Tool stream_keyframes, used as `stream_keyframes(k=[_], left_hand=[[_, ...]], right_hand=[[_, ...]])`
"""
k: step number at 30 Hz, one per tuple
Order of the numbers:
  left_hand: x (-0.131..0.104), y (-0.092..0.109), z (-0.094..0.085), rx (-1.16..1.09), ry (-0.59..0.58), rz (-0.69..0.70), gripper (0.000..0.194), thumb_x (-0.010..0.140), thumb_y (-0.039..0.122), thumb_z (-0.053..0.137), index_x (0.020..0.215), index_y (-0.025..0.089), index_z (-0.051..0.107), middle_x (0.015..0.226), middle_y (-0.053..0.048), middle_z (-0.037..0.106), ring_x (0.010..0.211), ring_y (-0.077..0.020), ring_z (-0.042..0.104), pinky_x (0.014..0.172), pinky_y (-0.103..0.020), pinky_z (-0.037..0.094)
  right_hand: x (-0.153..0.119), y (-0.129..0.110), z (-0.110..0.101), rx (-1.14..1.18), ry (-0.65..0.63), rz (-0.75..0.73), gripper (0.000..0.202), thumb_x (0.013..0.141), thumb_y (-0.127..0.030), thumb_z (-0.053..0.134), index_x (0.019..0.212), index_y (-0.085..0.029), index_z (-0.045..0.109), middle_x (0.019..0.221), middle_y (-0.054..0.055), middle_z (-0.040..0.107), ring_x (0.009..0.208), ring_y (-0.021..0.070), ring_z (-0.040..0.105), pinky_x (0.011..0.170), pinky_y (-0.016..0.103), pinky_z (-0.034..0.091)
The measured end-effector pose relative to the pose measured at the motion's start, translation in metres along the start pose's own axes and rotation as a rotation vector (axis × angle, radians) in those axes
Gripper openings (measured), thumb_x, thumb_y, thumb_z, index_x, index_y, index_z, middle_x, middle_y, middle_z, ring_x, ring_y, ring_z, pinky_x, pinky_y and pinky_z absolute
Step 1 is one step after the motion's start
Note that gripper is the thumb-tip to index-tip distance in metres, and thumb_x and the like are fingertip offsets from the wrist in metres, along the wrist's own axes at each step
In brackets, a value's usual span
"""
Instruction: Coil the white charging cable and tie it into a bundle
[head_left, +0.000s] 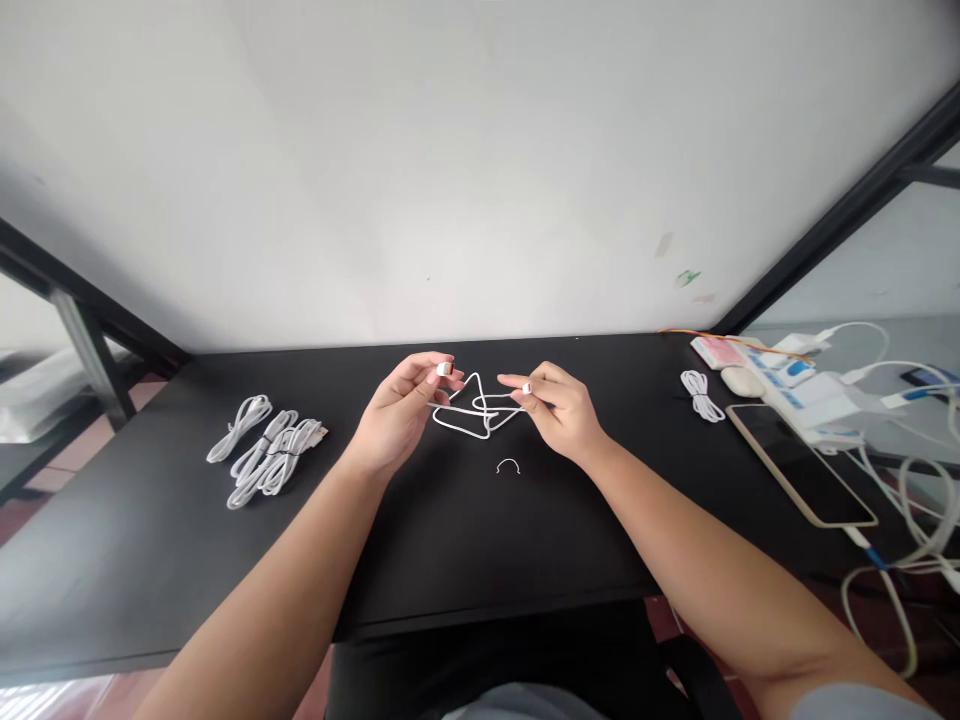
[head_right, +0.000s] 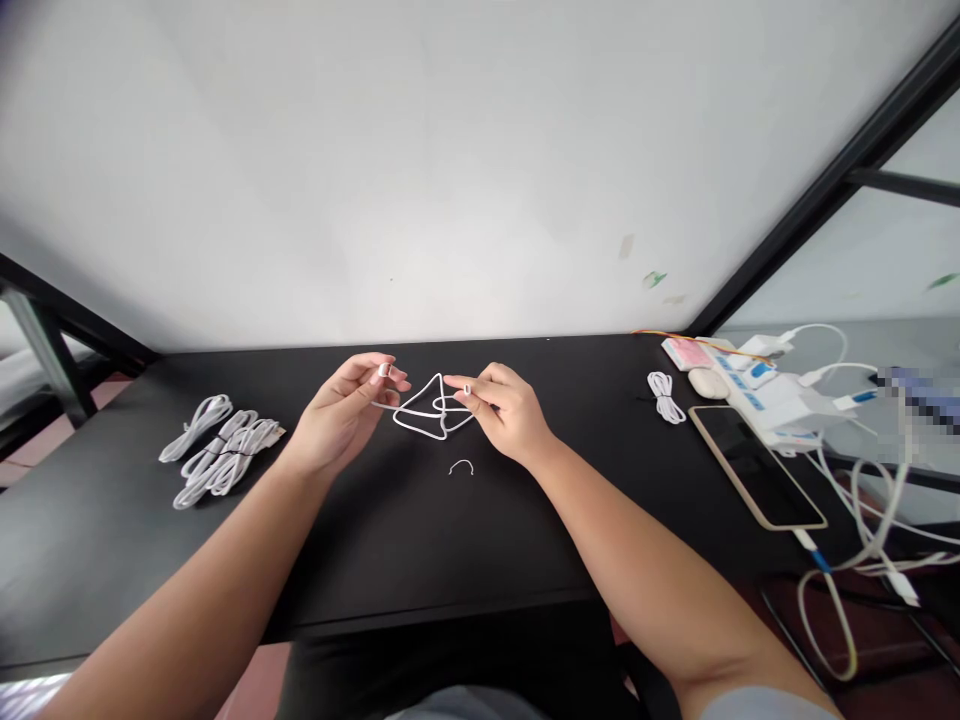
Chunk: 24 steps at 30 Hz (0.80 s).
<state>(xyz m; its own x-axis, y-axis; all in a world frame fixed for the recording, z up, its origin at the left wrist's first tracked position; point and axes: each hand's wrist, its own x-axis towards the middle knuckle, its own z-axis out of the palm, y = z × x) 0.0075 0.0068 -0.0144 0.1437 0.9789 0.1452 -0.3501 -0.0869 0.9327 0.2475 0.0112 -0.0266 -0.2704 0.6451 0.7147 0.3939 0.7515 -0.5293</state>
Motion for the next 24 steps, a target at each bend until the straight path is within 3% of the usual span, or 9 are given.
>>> stream_keyframes(k=[2,10,15,17,20,24], left_hand=[[-0.0001,0.0004,-0.0001,-0.022,-0.008,-0.004,0.027,0.085,0.037,0.075,0.108,0.023,0.071,0.097,-0.002,0.072,0.090,-0.0090,0.070,0.073,-0.017,0.052],[-0.0006,0.0007,-0.0001,-0.031,-0.003,0.013,0.026,0.085,0.036,0.075,0.107,0.023,0.070,0.094,-0.002,0.072,0.090,-0.0087,0.069,0.073,-0.017,0.051],[-0.0010,0.0016,0.0010,-0.008,0.006,-0.004,0.027,0.085,0.037,0.074,0.108,0.023,0.069,0.096,-0.003,0.072,0.091,-0.0093,0.068,0.075,-0.018,0.050],[-0.0008,0.0017,0.0012,0.024,0.018,-0.009,0.029,0.085,0.037,0.073,0.110,0.023,0.069,0.099,-0.004,0.072,0.091,-0.0098,0.067,0.076,-0.018,0.050],[-0.0004,0.0020,0.0010,0.154,0.058,-0.018,0.032,0.089,0.042,0.067,0.114,0.022,0.069,0.083,-0.002,0.066,0.079,-0.0076,0.060,0.073,-0.019,0.047],[-0.0026,0.0062,0.0006,0.549,0.098,-0.031,0.035,0.093,0.046,0.054,0.111,0.021,0.071,0.068,0.001,0.053,0.063,-0.0061,0.042,0.064,-0.019,0.038]], right_hand=[[0.0003,-0.0017,-0.0005,-0.021,0.015,-0.024,0.028,0.100,-0.029,0.060,0.120,-0.022,0.077,0.074,0.000,0.054,0.066,0.0094,0.052,0.062,0.026,0.048],[-0.0001,0.0006,-0.0011,-0.012,0.023,-0.049,0.029,0.100,-0.029,0.060,0.122,-0.022,0.077,0.075,0.001,0.055,0.066,0.0091,0.052,0.061,0.026,0.048],[-0.0012,0.0003,-0.0008,-0.003,-0.015,0.043,0.031,0.101,-0.038,0.057,0.119,-0.024,0.078,0.076,0.002,0.058,0.067,0.0108,0.054,0.063,0.029,0.049],[-0.0009,-0.0011,-0.0011,-0.001,-0.036,0.088,0.032,0.102,-0.041,0.054,0.108,-0.024,0.080,0.080,0.004,0.062,0.069,0.0118,0.055,0.066,0.031,0.051],[0.0005,-0.0006,-0.0016,-0.002,-0.043,0.139,0.037,0.103,-0.043,0.050,0.090,-0.021,0.078,0.091,0.007,0.067,0.077,0.0138,0.061,0.072,0.033,0.053],[0.0012,0.0074,-0.0019,0.048,-0.066,0.273,0.038,0.105,-0.047,0.043,0.096,-0.020,0.069,0.098,0.007,0.069,0.087,0.0153,0.067,0.080,0.033,0.055]])
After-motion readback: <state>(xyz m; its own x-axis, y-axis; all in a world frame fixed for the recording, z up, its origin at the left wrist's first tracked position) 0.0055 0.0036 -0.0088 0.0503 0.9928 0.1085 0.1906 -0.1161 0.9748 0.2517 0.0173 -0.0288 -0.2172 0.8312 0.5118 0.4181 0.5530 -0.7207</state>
